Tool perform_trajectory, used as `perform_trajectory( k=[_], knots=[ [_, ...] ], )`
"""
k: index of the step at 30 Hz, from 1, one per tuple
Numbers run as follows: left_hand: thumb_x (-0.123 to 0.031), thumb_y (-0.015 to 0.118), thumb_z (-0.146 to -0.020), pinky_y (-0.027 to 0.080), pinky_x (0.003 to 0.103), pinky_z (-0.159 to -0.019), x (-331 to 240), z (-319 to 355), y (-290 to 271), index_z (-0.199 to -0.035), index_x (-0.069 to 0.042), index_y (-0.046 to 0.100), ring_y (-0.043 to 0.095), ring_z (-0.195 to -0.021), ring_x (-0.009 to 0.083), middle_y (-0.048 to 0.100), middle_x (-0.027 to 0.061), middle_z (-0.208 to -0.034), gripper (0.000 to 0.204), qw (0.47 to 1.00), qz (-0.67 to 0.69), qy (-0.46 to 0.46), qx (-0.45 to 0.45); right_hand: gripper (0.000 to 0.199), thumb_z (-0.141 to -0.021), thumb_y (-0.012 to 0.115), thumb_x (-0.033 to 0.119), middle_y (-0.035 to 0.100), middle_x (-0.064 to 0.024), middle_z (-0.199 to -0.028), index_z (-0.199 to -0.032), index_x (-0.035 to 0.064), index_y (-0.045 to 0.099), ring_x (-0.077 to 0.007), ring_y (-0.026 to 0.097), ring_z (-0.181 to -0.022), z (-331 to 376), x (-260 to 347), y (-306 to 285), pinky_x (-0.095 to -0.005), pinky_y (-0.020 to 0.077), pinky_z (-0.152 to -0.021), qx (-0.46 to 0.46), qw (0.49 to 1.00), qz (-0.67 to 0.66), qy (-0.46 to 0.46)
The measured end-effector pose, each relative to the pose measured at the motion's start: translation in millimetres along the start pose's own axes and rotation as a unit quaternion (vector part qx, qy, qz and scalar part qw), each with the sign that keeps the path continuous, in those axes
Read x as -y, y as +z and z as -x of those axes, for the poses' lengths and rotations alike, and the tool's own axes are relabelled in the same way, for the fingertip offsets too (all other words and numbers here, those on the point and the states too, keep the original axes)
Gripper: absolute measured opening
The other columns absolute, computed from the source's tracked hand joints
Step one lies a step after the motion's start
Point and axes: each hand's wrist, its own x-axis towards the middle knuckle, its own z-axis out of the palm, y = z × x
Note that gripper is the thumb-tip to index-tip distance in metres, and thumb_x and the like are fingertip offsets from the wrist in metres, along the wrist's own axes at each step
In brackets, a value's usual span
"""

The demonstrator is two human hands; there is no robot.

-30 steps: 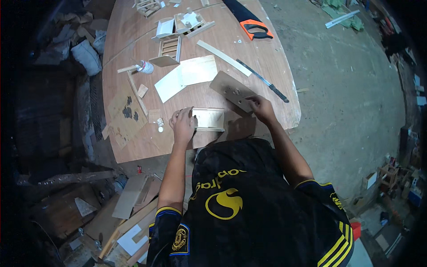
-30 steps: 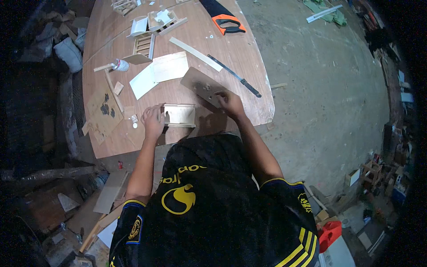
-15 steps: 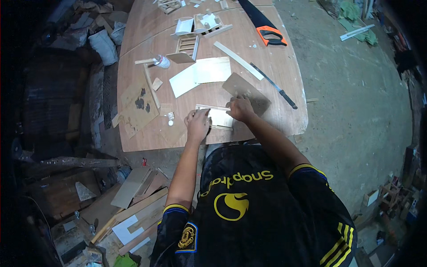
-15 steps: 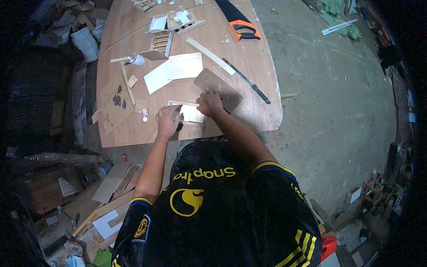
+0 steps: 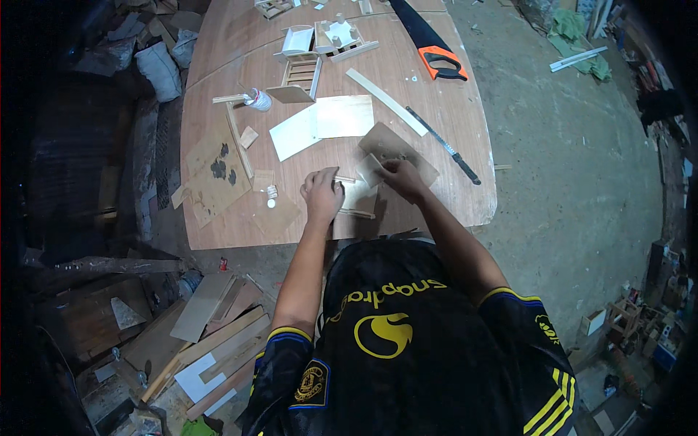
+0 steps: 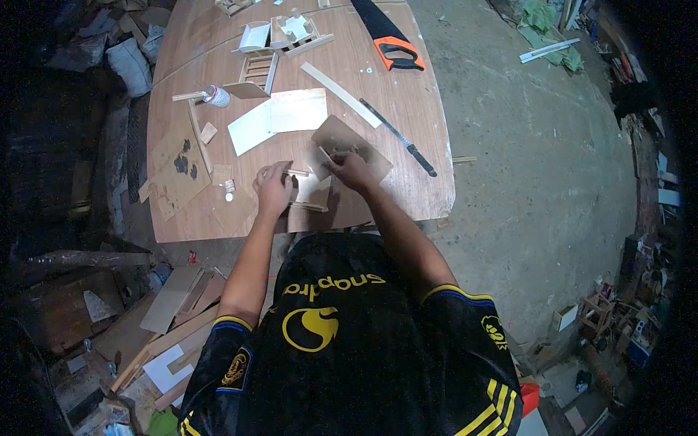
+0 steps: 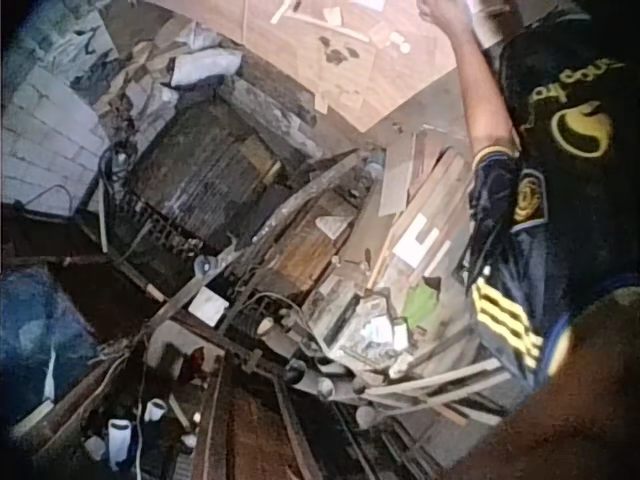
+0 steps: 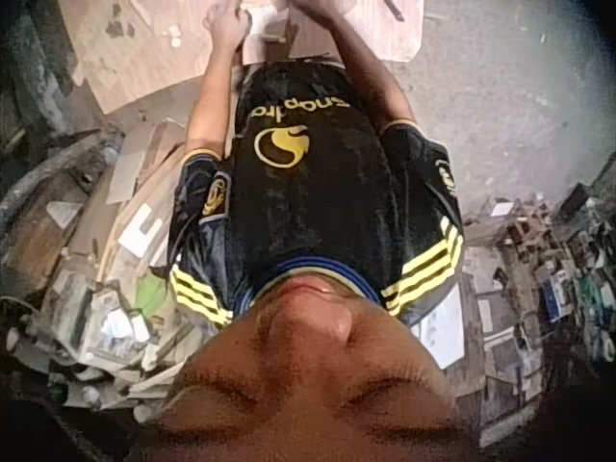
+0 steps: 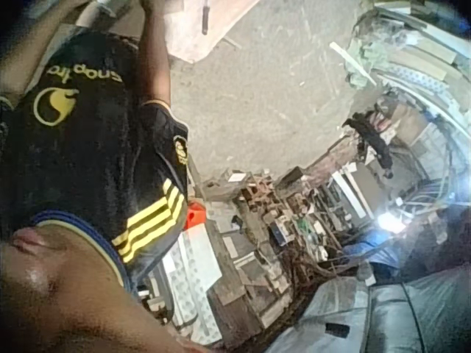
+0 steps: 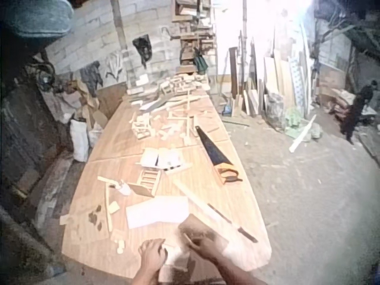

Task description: Applying glue to small wood pieces to assemble a miniature structure.

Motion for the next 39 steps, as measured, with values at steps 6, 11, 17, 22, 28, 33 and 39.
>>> perform_trajectory(
  k=[6, 11, 17, 22, 28, 33, 39],
  knots=[
    [-0.014, 0.062, -0.082, 0.039, 0.04, -0.098, -5, -8, -31, -0.118, -0.012, 0.061, 0.054, -0.109, 0.0292, 0.063, 0.009, -0.115, 0.036, 0.987, 0.161, -0.012, -0.001, 0.024, -0.093, 0.058, 0.032, 0.055, -0.0001, -0.084, -0.104, 0.0107, 0.062, -0.0154, 0.051, -0.078, 43, 37, -30, -0.0333, 0.0428, -0.072, 0.093, 0.864, -0.463, 0.174],
    [-0.01, 0.068, -0.081, 0.043, 0.033, -0.093, -21, -8, -51, -0.121, -0.009, 0.06, 0.057, -0.107, 0.0252, 0.062, 0.0109, -0.117, 0.041, 0.935, 0.337, 0.039, 0.105, 0.024, -0.092, 0.055, 0.03, 0.056, -0.0021, -0.086, -0.104, 0.0091, 0.057, -0.0162, 0.053, -0.079, 55, 47, -30, -0.0364, 0.0432, -0.073, 0.206, 0.728, -0.618, 0.214],
    [-0.008, 0.07, -0.08, 0.044, 0.03, -0.09, -37, -12, -73, -0.124, -0.009, 0.058, 0.055, -0.108, 0.0161, 0.059, 0.0071, -0.121, 0.045, 0.899, 0.382, 0.012, 0.212, 0.025, -0.09, 0.056, 0.028, 0.055, -0.0004, -0.081, -0.108, 0.0107, 0.054, -0.0144, 0.051, -0.073, 58, 51, -16, -0.0361, 0.0426, -0.071, 0.269, 0.691, -0.634, 0.221],
    [-0.008, 0.069, -0.083, 0.047, 0.029, -0.086, -12, -8, -64, -0.119, -0.003, 0.059, 0.06, -0.098, 0.0153, 0.061, 0.0069, -0.113, 0.037, 0.828, 0.506, 0.011, 0.243, 0.027, -0.091, 0.053, 0.031, 0.054, 0.0007, -0.081, -0.109, 0.0114, 0.054, -0.0131, 0.05, -0.074, 51, 60, -3, -0.0351, 0.0411, -0.072, 0.315, 0.69, -0.615, 0.215],
    [-0.012, 0.068, -0.085, 0.047, 0.027, -0.084, 6, -4, -75, -0.111, 0.003, 0.06, 0.059, -0.094, 0.0123, 0.063, 0.0056, -0.098, 0.03, 0.812, 0.537, -0.09, 0.211, 0.033, -0.094, 0.047, 0.041, 0.055, 0.0001, -0.084, -0.113, 0.0151, 0.056, -0.0137, 0.05, -0.078, 48, 93, 15, -0.0357, 0.04, -0.077, 0.186, 0.798, -0.508, 0.264],
    [-0.016, 0.065, -0.089, 0.049, 0.025, -0.077, 37, -3, -86, -0.108, -0.002, 0.062, 0.06, -0.088, 0.0119, 0.065, 0.0051, -0.099, 0.024, 0.771, 0.612, -0.125, 0.122, 0.029, -0.094, 0.05, 0.039, 0.062, 0.0002, -0.092, -0.111, 0.0164, 0.059, -0.0126, 0.054, -0.082, 41, 78, 21, -0.0314, 0.0425, -0.075, 0.039, 0.84, -0.477, 0.256],
    [-0.012, 0.063, -0.09, 0.049, 0.026, -0.079, 88, 4, -99, -0.11, -0.002, 0.06, 0.061, -0.087, 0.0113, 0.065, 0.0043, -0.101, 0.023, 0.679, 0.705, -0.201, 0.042, 0.021, -0.093, 0.056, 0.027, 0.063, 0.0046, -0.094, -0.109, 0.0151, 0.061, -0.0057, 0.053, -0.08, 23, 103, 48, -0.0227, 0.0419, -0.068, 0.049, 0.914, -0.317, 0.249]
  ],
)
